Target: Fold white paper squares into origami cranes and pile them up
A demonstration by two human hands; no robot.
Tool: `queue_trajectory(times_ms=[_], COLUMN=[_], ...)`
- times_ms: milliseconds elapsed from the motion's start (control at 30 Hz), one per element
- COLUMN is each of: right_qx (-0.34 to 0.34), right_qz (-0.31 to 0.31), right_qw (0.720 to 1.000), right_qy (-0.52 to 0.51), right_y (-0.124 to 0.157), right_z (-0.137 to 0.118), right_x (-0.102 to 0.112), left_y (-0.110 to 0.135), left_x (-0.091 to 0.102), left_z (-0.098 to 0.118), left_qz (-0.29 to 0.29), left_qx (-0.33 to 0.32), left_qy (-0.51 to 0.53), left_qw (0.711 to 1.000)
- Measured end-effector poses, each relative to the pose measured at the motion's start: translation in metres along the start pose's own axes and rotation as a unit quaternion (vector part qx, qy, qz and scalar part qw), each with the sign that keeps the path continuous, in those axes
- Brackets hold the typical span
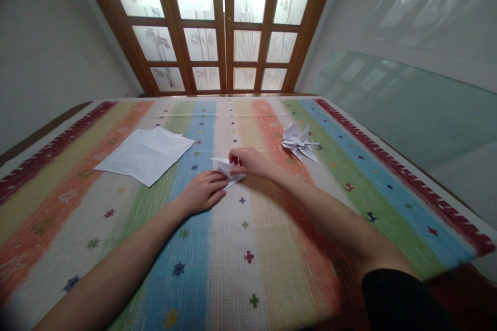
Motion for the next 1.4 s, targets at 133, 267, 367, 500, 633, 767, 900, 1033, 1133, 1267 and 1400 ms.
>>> queue_trajectory(times_ms=[133,267,367,500,633,767,900,1033,1133,1267,1400], right_qx=[0.002,-0.027,-0.056,-0.079,-0.082,-0.08,-0.062,-0.067,-0.039,-0.015,-0.041], right_qz=[0.078,0.152,0.184,0.191,0.192,0.132,0.066,0.074,0.069,0.07,0.128], right_qw=[0.993,0.98,0.973,0.974,0.978,0.979,0.976,0.976,0.98,0.984,0.983], right_qy=[0.091,0.128,0.127,0.089,0.002,-0.134,-0.2,-0.193,-0.183,-0.161,-0.124], right_y=[0.0,0.0,-0.002,-0.005,-0.007,-0.007,-0.005,0.0,0.01,0.023,0.028], right_z=[-0.002,0.001,0.001,-0.001,-0.001,-0.004,-0.013,-0.016,-0.017,-0.014,-0.008], right_x=[-0.009,-0.021,-0.029,-0.035,-0.033,-0.03,-0.03,-0.029,-0.025,-0.025,-0.03], left_y=[0.0,0.0,-0.002,-0.001,0.002,0.004,-0.001,0.001,0.003,0.005,0.005], left_x=[0.001,0.001,0.002,0.002,0.005,0.012,0.012,0.011,0.012,0.013,0.009], left_z=[0.001,0.003,0.005,0.005,-0.001,-0.013,-0.017,-0.018,-0.017,-0.016,-0.014], left_qz=[-0.001,-0.008,-0.027,-0.033,0.111,0.357,0.318,0.326,0.361,0.36,0.289], left_qx=[-0.001,-0.001,-0.002,-0.011,-0.019,0.087,0.126,0.143,0.141,0.102,0.03], left_qy=[-0.01,-0.016,-0.022,-0.012,0.051,0.135,0.215,0.222,0.195,0.146,0.092], left_qw=[1.0,1.0,0.999,0.999,0.992,0.92,0.915,0.908,0.901,0.916,0.953])
Point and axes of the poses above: each hand's wrist, its own y-axis away from the middle knuckle, its own x-axis out of the back of the hand, z = x × y, the point moved 2 cm from there along -y, towards the middle knuckle, and after that the axes turned 13 degrees about y, right-handed, at the moved point
